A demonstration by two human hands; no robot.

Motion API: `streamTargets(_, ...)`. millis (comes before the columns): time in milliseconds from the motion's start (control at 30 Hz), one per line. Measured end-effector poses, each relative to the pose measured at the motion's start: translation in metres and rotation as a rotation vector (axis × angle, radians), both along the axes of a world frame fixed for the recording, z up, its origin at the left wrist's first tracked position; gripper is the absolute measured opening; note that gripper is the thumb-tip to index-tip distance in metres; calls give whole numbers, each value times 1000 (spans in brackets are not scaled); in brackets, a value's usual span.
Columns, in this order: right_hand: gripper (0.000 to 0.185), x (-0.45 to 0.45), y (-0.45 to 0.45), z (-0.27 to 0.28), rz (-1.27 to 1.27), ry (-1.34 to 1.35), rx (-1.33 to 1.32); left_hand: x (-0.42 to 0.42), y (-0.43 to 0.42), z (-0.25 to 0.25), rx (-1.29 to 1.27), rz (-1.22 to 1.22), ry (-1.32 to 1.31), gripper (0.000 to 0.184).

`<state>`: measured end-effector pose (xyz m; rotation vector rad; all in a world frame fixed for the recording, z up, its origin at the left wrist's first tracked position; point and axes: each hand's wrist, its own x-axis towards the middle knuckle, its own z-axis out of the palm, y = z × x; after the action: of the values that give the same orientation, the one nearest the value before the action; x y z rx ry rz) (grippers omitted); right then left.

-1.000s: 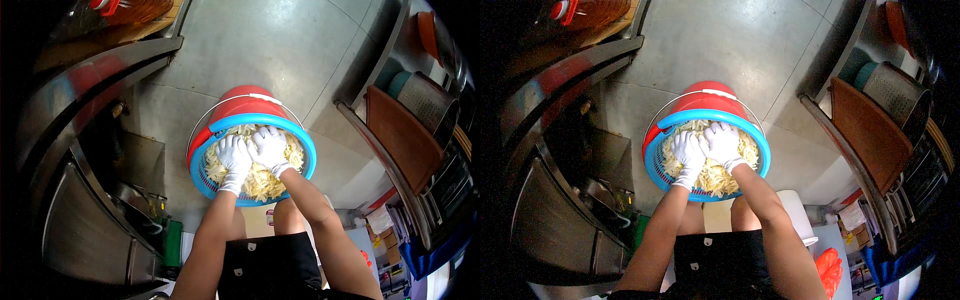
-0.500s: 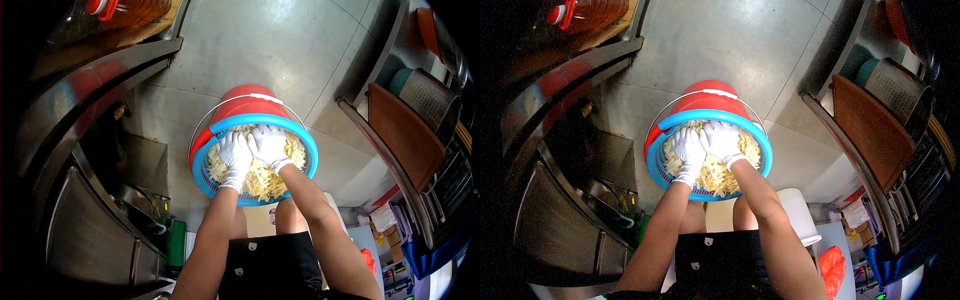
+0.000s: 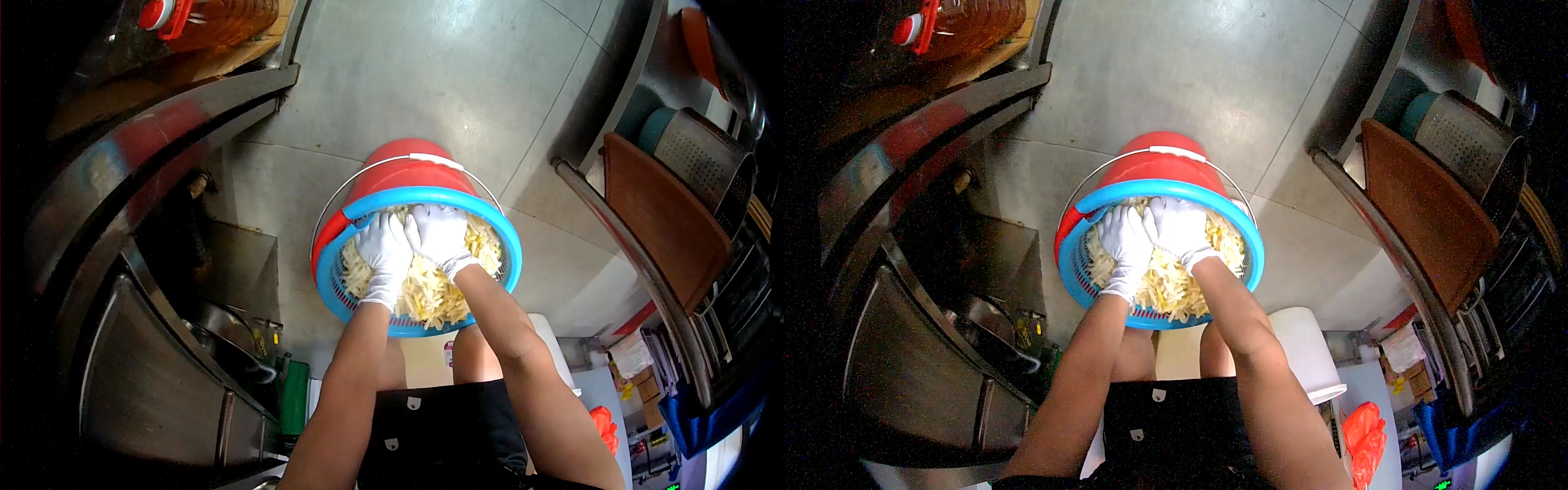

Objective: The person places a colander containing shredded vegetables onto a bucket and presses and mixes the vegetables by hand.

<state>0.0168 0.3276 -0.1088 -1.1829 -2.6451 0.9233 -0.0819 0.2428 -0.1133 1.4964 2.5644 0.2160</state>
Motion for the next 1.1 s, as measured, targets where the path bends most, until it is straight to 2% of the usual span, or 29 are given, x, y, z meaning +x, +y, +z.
streamTargets(500, 26, -5, 3, -2, -27, 12, 90, -2, 4, 1, -93, 65, -72, 26)
streamTargets(800, 24, -7, 5, 1, -57, 11, 43, -2, 4, -4, -105, 42, -50, 27)
streamTargets(900, 24, -8, 9, 2, -66, 56, 111, -3, 7, -1, -99, 19, -50, 28)
streamTargets(1100, 25, -8, 6, 2, -61, -14, 13, -4, 8, -3, -163, 51, -70, 30)
